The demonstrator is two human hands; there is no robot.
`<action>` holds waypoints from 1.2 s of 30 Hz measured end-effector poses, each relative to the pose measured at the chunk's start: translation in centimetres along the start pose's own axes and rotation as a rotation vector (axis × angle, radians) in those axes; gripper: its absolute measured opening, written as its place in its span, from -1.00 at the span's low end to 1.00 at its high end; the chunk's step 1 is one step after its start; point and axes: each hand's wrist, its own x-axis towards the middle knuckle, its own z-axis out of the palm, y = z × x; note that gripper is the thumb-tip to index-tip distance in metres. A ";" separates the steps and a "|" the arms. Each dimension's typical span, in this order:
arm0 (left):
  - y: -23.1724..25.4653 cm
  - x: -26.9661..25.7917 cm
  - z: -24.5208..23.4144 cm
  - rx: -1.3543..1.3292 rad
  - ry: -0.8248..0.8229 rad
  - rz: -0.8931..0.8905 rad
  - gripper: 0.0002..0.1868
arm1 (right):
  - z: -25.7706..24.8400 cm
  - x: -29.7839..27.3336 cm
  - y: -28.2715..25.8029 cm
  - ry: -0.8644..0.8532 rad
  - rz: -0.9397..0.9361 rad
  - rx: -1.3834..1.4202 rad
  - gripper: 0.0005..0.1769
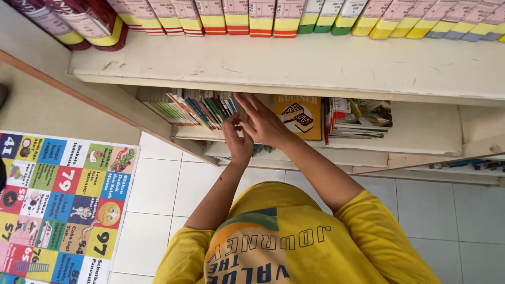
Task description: Sorting and organizing books on a library shelf.
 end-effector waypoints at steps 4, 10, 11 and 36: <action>0.8 0.4 0.2 0.037 0.049 0.034 -0.54 | 1.4 1.4 2.4 0.017 -0.014 -0.137 -0.09; -2.0 0.3 -0.3 0.330 -0.015 0.213 -0.51 | -0.2 -2.1 1.4 0.184 -0.174 0.025 -0.40; -3.5 0.1 -0.2 0.498 -0.078 0.296 -0.68 | -0.4 -3.0 1.2 0.158 -0.201 0.038 -0.38; -10.9 -4.5 8.8 0.262 -0.683 -0.230 -0.49 | 1.0 -16.9 8.3 0.027 0.210 -0.667 -0.31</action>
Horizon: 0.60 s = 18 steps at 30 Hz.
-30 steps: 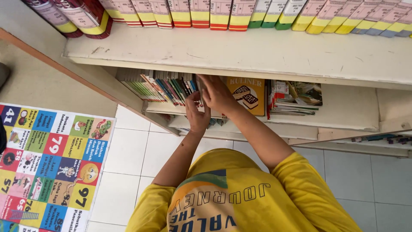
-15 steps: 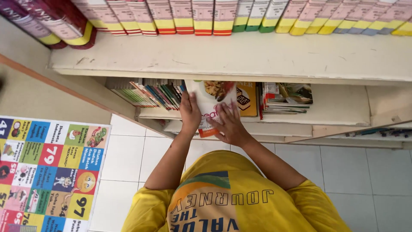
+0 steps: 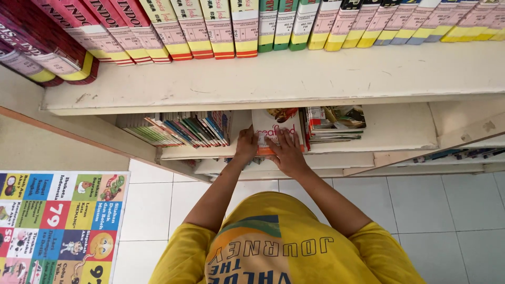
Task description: Sorting and organizing books on a library shelf.
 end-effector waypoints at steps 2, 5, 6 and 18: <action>1.3 -0.2 -0.8 -0.034 -0.044 -0.017 -0.46 | -0.2 0.8 0.4 0.005 0.005 0.010 -0.25; 3.5 -0.8 -2.9 -0.096 -0.147 -0.046 -0.37 | -0.8 1.9 0.7 -0.054 0.024 0.036 -0.10; 4.2 -1.0 -3.8 -0.125 -0.202 -0.057 -0.31 | -1.1 2.4 0.7 -0.115 0.033 0.052 -0.01; 7.2 -4.9 -9.9 -0.152 0.709 0.278 -0.61 | -8.9 17.2 -9.5 -0.002 -0.324 0.615 -0.24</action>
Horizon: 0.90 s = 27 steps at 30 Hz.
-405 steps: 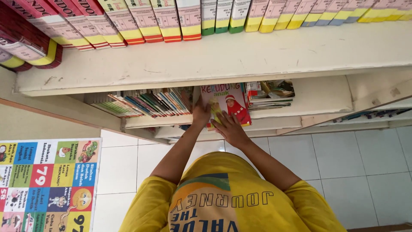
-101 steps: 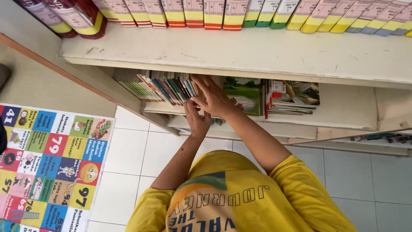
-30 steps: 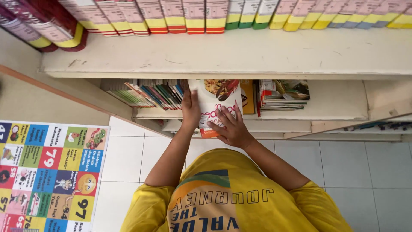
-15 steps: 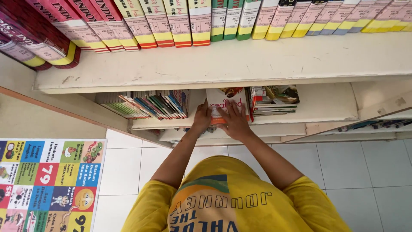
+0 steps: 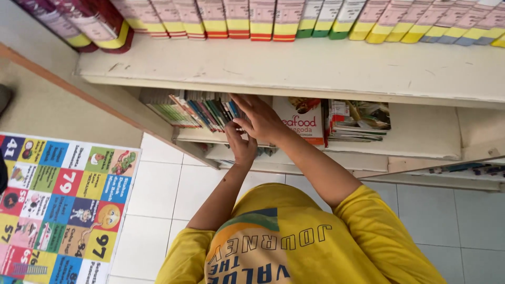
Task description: Sorting and organizing books on a library shelf.
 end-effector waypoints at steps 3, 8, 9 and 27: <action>-0.7 -0.1 -0.2 0.020 0.037 -0.013 -0.46 | 3.4 -1.4 3.5 0.059 -0.014 -0.042 -0.07; -2.2 -0.3 -1.1 0.193 0.005 0.056 -0.61 | 1.9 -5.1 1.5 0.093 -0.080 0.036 -0.23; -3.1 -0.6 -1.1 0.263 -0.035 0.066 -0.70 | 2.0 -6.1 1.7 0.065 -0.110 0.044 -0.24; -3.9 -0.9 4.6 -0.053 -0.493 -0.554 -0.57 | 4.5 -19.4 5.7 0.039 0.033 -0.451 -0.07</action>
